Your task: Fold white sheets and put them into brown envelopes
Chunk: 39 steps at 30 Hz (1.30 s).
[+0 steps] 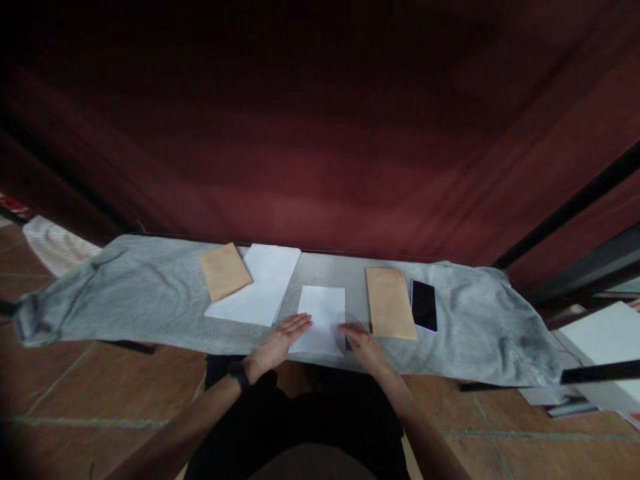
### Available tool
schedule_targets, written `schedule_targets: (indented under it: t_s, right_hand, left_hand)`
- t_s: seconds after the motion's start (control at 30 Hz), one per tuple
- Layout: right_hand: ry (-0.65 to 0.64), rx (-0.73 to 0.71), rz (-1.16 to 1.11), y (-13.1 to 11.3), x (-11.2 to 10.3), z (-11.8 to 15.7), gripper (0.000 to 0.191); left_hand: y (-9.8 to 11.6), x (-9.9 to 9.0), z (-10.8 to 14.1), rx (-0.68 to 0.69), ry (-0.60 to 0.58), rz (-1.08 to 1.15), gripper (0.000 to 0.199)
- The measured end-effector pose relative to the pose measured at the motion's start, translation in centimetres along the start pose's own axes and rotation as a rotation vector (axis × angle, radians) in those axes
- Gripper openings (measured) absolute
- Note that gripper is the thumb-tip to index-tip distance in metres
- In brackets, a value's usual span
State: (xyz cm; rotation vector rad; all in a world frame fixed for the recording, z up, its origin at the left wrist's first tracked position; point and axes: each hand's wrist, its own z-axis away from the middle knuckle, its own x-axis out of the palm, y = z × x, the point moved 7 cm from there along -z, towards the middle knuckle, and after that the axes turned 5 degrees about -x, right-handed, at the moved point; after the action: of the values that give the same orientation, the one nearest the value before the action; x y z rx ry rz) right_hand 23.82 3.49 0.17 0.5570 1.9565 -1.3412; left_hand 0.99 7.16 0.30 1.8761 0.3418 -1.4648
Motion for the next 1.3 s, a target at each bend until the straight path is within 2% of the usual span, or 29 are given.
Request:
schedule_targets:
  t_s: [0.1,0.23,0.3,0.37,0.5,0.67,0.77,0.9,0.97,1.07,1.17,1.23,1.3]
  right_hand:
    - [0.097,0.045,0.018,-0.6,-0.1,-2.8,0.045]
    - [0.061,-0.037,0.221,-3.1,3.2,-7.1,0.044]
    - [0.047,0.000,0.341,-3.2,4.5,-8.4,0.045]
    - [0.052,0.055,0.419,-2.5,4.9,-8.8,0.048]
    - [0.121,0.100,0.426,-0.2,3.7,-7.9,0.055]
    - [0.262,0.034,0.356,1.5,1.4,-5.3,0.054]
    - [0.228,-0.020,0.268,1.5,1.0,-3.5,0.054]
    - [0.169,-0.072,0.131,0.5,0.6,-1.1,0.064]
    - [0.146,-0.071,0.081,-0.1,0.5,-0.3,0.067]
    - [0.120,-0.061,0.066,-0.7,0.4,0.1,0.069]
    - [0.079,-0.105,0.142,-1.4,0.7,0.1,0.075]
    - [0.041,-0.134,0.204,-1.9,1.0,0.2,0.080]
    - [0.011,-0.142,0.253,-2.2,1.2,0.3,0.081]
  left_hand:
    - [0.2,0.3,-0.1,0.006,0.009,-0.056,0.094]
    - [0.5,0.5,-0.2,0.000,0.005,-0.092,0.085]
    - [0.5,0.6,-0.2,-0.013,-0.002,-0.099,0.084]
    - [0.5,0.6,-0.1,-0.018,-0.010,-0.097,0.085]
    - [0.2,0.7,0.0,-0.008,-0.009,-0.076,0.090]
    - [-0.4,0.5,0.2,0.001,0.008,-0.033,0.097]
    - [-0.5,0.2,0.4,-0.002,-0.004,0.009,0.099]
    - [-0.5,-1.0,0.0,-0.102,0.007,0.109,0.103]
    - [-0.2,-1.3,-0.3,-0.093,-0.026,0.148,0.104]
    - [0.0,-1.5,-0.3,-0.020,-0.111,0.198,0.096]
    - [-0.7,-2.3,0.4,-0.025,-0.159,0.331,0.082]
    - [-1.3,-3.1,0.5,-0.081,-0.146,0.434,0.070]
    - [-1.3,-3.8,-0.2,-0.155,-0.082,0.468,0.058]
